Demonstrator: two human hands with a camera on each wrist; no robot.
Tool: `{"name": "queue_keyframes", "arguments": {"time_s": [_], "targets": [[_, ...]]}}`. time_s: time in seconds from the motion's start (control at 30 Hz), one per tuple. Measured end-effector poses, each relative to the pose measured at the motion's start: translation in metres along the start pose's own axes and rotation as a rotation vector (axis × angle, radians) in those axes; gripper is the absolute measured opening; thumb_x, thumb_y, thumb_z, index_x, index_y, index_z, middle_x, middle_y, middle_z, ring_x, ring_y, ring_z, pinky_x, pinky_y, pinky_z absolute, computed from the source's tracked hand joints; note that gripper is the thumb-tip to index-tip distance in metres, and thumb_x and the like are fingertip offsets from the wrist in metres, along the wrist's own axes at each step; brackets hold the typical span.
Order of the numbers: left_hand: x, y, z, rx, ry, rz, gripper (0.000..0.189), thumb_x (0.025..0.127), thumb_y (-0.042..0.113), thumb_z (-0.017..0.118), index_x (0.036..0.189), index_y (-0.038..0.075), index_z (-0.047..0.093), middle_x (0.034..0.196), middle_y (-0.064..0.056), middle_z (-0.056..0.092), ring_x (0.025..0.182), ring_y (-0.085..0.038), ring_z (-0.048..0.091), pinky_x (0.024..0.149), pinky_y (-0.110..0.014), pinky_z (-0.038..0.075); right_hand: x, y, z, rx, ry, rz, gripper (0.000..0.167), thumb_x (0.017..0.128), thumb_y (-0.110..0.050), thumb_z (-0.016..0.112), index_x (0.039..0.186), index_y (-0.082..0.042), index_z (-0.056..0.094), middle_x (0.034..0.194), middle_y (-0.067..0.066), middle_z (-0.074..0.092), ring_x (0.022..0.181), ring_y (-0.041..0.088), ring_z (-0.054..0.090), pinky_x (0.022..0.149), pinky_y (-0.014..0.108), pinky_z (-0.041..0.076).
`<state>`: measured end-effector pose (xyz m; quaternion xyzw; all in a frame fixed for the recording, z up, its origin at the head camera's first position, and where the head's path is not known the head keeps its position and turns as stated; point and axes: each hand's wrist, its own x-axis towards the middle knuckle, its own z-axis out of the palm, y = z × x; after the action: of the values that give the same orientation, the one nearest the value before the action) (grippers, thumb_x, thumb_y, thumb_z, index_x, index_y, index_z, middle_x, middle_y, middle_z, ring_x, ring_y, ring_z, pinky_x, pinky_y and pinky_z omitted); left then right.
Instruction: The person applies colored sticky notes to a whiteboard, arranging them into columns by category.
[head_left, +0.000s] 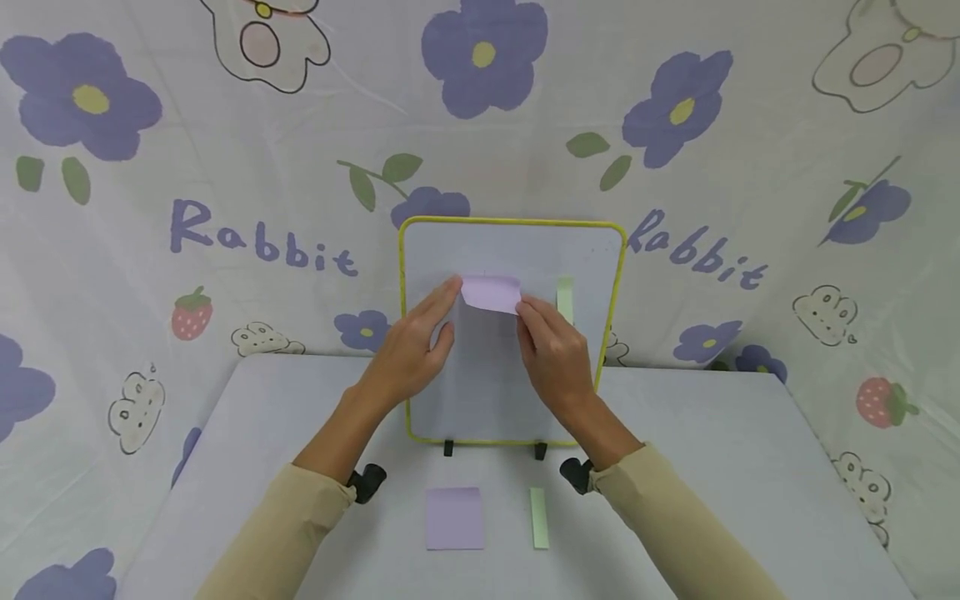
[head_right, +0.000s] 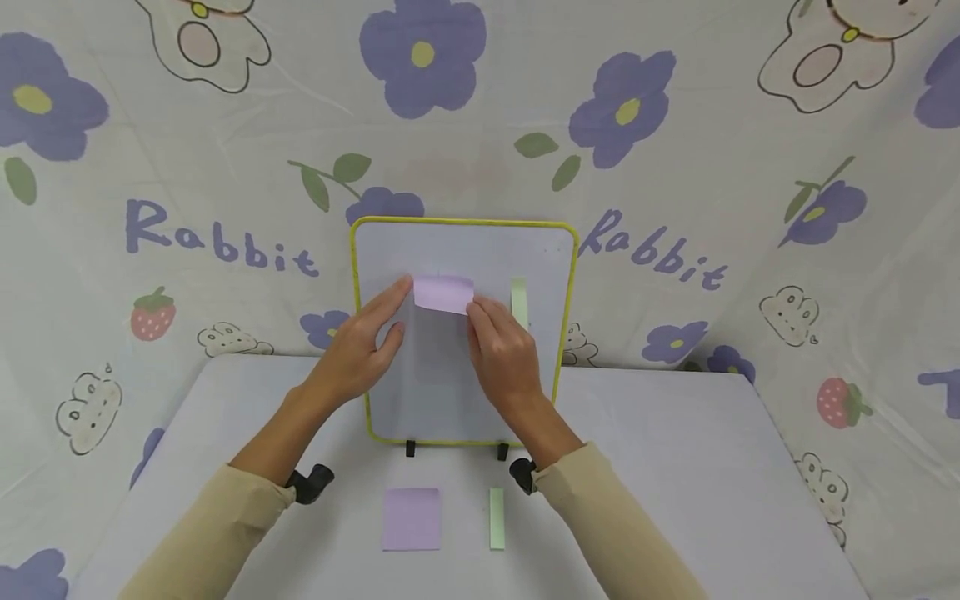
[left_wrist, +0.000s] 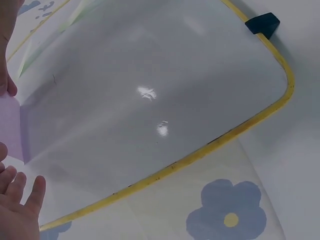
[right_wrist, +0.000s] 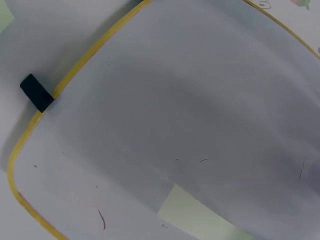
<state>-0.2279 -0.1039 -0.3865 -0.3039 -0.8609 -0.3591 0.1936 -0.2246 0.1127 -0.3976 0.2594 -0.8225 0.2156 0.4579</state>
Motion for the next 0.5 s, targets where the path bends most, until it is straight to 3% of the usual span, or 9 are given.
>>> {"name": "queue_keyframes", "arguments": {"time_s": [0.2, 0.5], "targets": [[0.0019, -0.0049, 0.0020, 0.102, 0.002, 0.044, 0.055, 0.096, 0.002, 0.053, 0.150, 0.005, 0.044, 0.155, -0.008, 0.041, 0.146, -0.023, 0.033, 0.114, -0.041, 0.033, -0.0026, 0.0027, 0.0032, -0.025, -0.019, -0.014, 0.016, 0.086, 0.008, 0.070, 0.102, 0.008, 0.071, 0.103, 0.020, 0.070, 0.094, 0.031, 0.071, 0.078, 0.037, 0.058], [0.0034, -0.0096, 0.0011, 0.439, -0.044, 0.130, 0.056, 0.093, -0.006, 0.054, 0.147, 0.007, 0.049, 0.153, -0.005, 0.044, 0.149, -0.026, 0.024, 0.116, -0.051, 0.026, -0.0069, 0.0066, 0.0041, -0.080, -0.109, -0.026, 0.019, 0.085, 0.005, 0.073, 0.104, 0.005, 0.072, 0.107, 0.018, 0.071, 0.097, 0.030, 0.071, 0.081, 0.037, 0.058]]}}
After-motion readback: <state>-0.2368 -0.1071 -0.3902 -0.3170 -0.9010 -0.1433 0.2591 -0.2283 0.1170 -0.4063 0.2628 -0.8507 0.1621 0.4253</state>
